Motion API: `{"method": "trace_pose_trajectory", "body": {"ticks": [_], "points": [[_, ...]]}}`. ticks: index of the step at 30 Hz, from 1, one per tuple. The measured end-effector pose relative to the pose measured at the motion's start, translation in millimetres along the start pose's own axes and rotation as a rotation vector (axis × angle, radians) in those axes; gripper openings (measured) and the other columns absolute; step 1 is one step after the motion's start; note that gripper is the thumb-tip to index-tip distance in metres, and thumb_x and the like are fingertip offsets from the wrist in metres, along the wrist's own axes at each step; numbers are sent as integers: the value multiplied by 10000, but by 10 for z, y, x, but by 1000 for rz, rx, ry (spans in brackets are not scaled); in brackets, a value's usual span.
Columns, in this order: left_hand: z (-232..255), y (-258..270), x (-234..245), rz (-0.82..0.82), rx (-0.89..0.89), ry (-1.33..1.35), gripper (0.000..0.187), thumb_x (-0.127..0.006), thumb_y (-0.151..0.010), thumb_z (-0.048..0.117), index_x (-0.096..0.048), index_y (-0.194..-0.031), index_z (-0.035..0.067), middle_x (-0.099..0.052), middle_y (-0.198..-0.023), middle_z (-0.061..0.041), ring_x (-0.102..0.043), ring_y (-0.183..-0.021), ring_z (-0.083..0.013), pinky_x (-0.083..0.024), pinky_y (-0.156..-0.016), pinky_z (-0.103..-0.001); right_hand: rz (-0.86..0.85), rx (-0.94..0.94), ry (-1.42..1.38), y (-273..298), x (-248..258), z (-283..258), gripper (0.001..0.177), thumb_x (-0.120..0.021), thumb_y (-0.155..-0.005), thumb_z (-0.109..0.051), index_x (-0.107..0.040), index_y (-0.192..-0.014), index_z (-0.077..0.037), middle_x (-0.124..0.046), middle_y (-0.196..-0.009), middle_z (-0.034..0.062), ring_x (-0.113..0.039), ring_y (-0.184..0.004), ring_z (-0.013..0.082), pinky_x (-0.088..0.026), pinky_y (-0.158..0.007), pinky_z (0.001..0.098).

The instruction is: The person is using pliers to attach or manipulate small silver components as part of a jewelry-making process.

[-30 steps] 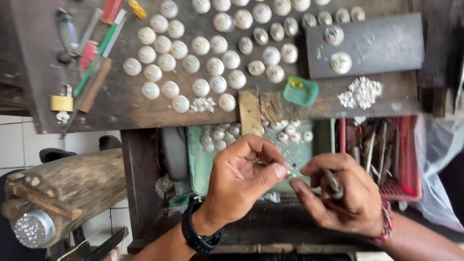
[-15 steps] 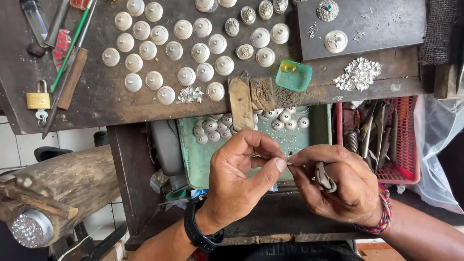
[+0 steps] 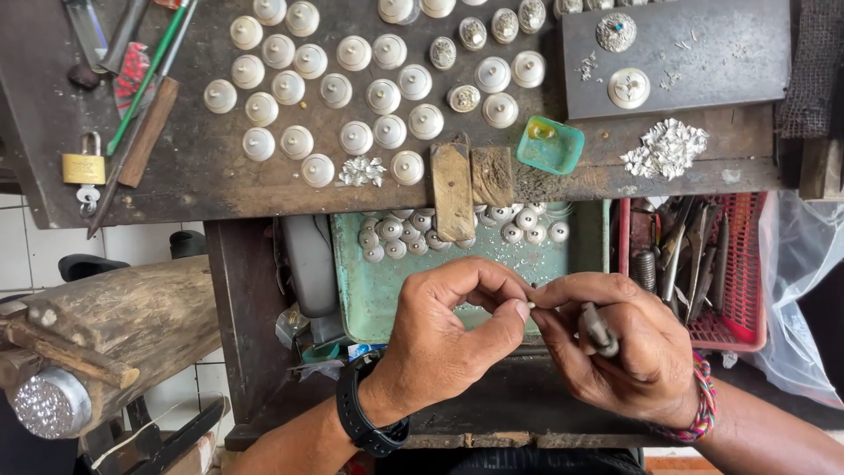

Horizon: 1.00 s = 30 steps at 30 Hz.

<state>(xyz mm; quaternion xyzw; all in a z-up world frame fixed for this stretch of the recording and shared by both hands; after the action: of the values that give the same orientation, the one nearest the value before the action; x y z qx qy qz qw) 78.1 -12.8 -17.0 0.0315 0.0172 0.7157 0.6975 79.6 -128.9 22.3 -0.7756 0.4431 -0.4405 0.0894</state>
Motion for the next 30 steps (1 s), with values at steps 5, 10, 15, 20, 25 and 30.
{"method": "trace_pose_trajectory", "body": {"ticks": [5, 10, 15, 20, 25, 30], "points": [[36, 33, 127, 69, 9, 224, 65, -554, -756, 42, -531, -708, 78, -615, -796, -61, -575, -738, -117, -477, -658, -218, 31, -317, -288, 8, -81, 115, 228, -456, -813, -156, -411, -643, -10, -500, -694, 127, -510, -638, 202, -422, -578, 269], [57, 42, 283, 142, -83, 491, 49, -542, -767, 38, -524, -732, 68, -584, -849, -113, -566, -782, -178, -508, -704, -290, -55, -499, -555, 128, -345, 110, 364, -375, -893, -307, -527, -777, 3, -442, -719, 44, -404, -595, 108, -349, -551, 222], [113, 32, 360, 157, -115, 553, 56, -525, -789, 45, -525, -749, 84, -594, -842, -104, -600, -776, -201, -517, -774, -360, -102, -565, -583, 231, -483, 129, 389, -373, -895, -341, -557, -834, -4, -497, -824, 51, -422, -647, 113, -362, -617, 229], [104, 31, 360, 159, -115, 529, 62, -524, -787, 48, -527, -743, 91, -599, -809, -94, -603, -778, -197, -506, -796, -362, -120, -572, -567, 222, -489, 125, 373, -378, -894, -330, -558, -843, -7, -502, -841, 50, -427, -665, 112, -374, -628, 233], [88, 27, 354, 175, -101, 534, 57, -539, -778, 55, -523, -731, 84, -597, -796, -86, -610, -728, -185, -497, -766, -337, -133, -560, -539, 241, -500, 141, 384, -376, -891, -344, -563, -850, -11, -494, -839, 44, -423, -656, 106, -370, -625, 227], [125, 22, 363, 169, -113, 503, 69, -523, -779, 35, -525, -730, 84, -594, -788, -84, -605, -733, -181, -504, -766, -339, -128, -553, -543, 249, -502, 153, 376, -381, -890, -333, -566, -861, -7, -497, -849, 46, -423, -651, 105, -373, -619, 226]]}}
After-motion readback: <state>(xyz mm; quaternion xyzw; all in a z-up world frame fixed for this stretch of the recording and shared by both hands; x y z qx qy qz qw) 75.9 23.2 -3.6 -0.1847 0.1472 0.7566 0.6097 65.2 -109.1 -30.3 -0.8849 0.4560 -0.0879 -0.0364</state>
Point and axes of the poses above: each hand's wrist, its own y-axis away from the middle knuckle, its own x-axis out of the back of the hand, z = x × y, the point moved 8 cm from there along -y, towards the middle knuckle
